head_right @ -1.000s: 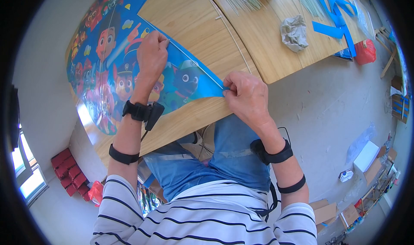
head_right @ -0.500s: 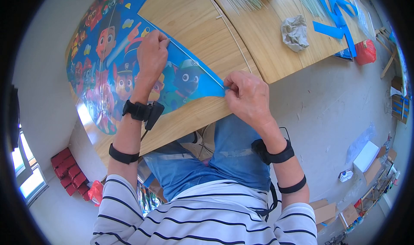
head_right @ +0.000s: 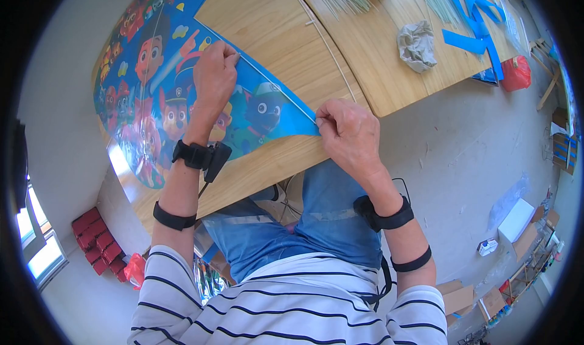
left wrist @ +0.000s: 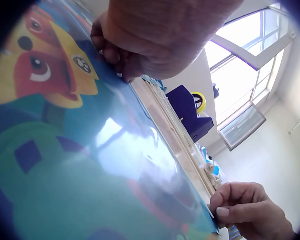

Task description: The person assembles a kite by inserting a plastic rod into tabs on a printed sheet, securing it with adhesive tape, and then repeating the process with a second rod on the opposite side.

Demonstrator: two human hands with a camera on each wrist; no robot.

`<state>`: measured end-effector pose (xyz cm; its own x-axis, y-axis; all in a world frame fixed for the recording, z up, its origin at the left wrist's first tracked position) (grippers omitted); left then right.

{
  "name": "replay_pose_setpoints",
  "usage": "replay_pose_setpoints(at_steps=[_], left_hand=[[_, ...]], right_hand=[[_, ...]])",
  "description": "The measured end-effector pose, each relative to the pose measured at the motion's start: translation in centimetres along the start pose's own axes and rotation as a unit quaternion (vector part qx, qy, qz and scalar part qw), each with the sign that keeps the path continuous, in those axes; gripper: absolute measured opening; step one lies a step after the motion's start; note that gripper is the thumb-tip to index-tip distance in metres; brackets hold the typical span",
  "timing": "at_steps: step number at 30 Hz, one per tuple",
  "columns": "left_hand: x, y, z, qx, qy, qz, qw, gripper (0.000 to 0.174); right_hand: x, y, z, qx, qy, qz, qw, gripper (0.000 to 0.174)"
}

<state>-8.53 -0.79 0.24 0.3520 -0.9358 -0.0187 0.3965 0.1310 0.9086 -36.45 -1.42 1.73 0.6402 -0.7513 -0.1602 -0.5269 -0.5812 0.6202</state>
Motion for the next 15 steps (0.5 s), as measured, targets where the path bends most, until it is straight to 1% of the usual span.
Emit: replay_pose_setpoints(at_steps=[11,15], left_hand=[[0.04,-0.03,-0.21,-0.015,-0.003,-0.003,1.000,0.011],[0.04,-0.06,-0.23,-0.014,-0.004,0.002,1.000,0.011]], right_hand=[[0.01,-0.02,-0.23,0.006,-0.018,-0.007,1.000,0.004],[0.01,-0.12,-0.06,0.000,-0.007,0.000,1.000,0.004]])
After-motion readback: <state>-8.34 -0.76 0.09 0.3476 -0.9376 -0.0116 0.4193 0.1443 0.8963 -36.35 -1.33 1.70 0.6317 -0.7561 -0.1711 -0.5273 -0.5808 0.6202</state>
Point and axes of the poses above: each hand's wrist, its own x-axis towards the middle knuckle, its own y-axis out of the back of the hand, z = x × y, the point moved 3 cm from there along x, towards the middle knuckle, and after that the axes turned 13 degrees about -z, right-handed, at the moved point
